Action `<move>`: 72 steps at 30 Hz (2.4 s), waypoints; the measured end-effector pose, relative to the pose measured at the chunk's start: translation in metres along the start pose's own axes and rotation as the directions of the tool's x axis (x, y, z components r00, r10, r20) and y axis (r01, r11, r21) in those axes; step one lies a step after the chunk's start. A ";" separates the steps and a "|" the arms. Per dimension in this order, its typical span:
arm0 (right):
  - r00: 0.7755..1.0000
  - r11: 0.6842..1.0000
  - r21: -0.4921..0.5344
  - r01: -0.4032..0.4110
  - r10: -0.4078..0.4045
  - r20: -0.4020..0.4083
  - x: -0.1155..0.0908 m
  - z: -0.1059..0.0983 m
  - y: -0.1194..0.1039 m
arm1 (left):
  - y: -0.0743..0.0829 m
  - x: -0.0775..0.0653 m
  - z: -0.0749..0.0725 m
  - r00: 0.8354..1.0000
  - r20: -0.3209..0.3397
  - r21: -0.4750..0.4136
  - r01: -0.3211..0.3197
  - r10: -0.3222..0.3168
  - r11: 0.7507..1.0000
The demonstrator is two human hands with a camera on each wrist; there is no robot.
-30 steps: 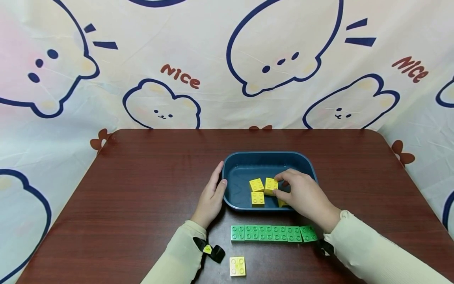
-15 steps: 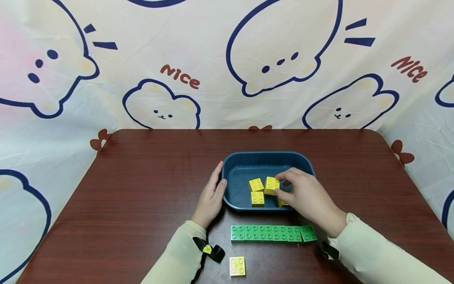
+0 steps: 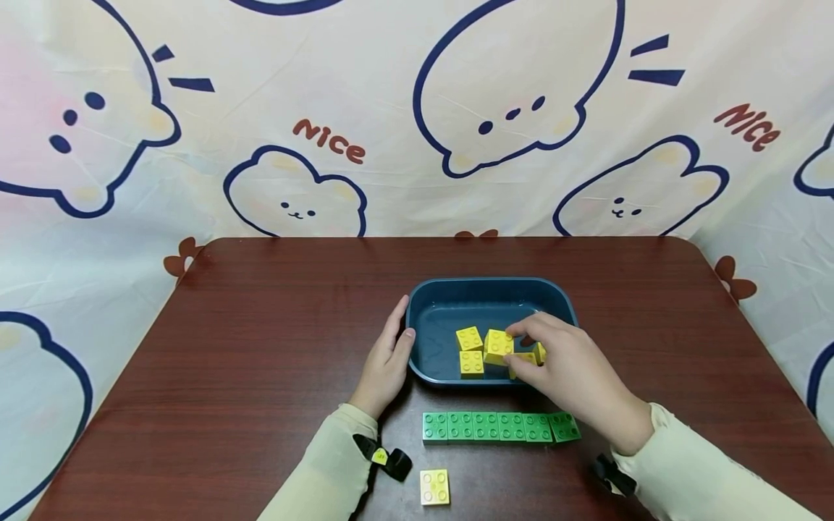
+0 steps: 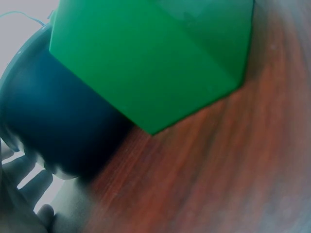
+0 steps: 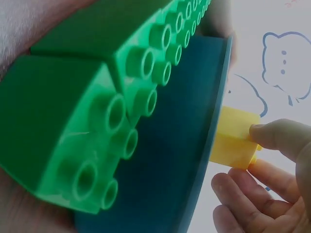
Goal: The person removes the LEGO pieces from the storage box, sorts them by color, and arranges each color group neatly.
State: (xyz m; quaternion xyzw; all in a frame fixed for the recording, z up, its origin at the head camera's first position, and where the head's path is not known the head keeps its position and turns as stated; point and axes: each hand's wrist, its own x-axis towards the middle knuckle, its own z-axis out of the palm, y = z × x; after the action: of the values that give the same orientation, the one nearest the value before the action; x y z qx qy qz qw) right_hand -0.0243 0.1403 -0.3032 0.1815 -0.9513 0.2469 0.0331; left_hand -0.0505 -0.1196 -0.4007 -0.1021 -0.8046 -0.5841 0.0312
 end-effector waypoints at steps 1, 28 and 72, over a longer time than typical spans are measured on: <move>1.000 1.000 0.001 0.002 -0.002 -0.003 -0.001 0.000 -0.001 | 0.000 0.000 0.000 1.000 0.001 -0.001 0.000 0.000 1.000; 0.989 0.992 0.032 0.124 -0.121 -0.083 -0.031 0.003 -0.019 | 0.000 -0.001 -0.001 1.000 0.002 0.003 0.007 -0.007 1.000; 0.958 0.917 0.274 0.288 -0.279 -0.074 -0.077 0.032 -0.033 | 0.002 -0.001 -0.003 1.000 0.002 0.000 0.016 -0.016 1.000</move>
State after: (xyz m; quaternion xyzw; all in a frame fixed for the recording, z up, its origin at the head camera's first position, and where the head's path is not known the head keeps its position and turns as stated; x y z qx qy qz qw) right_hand 0.0604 0.1237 -0.3284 0.3161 -0.8693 0.3754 0.0580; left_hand -0.0489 -0.1218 -0.3984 -0.0964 -0.8053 -0.5844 0.0256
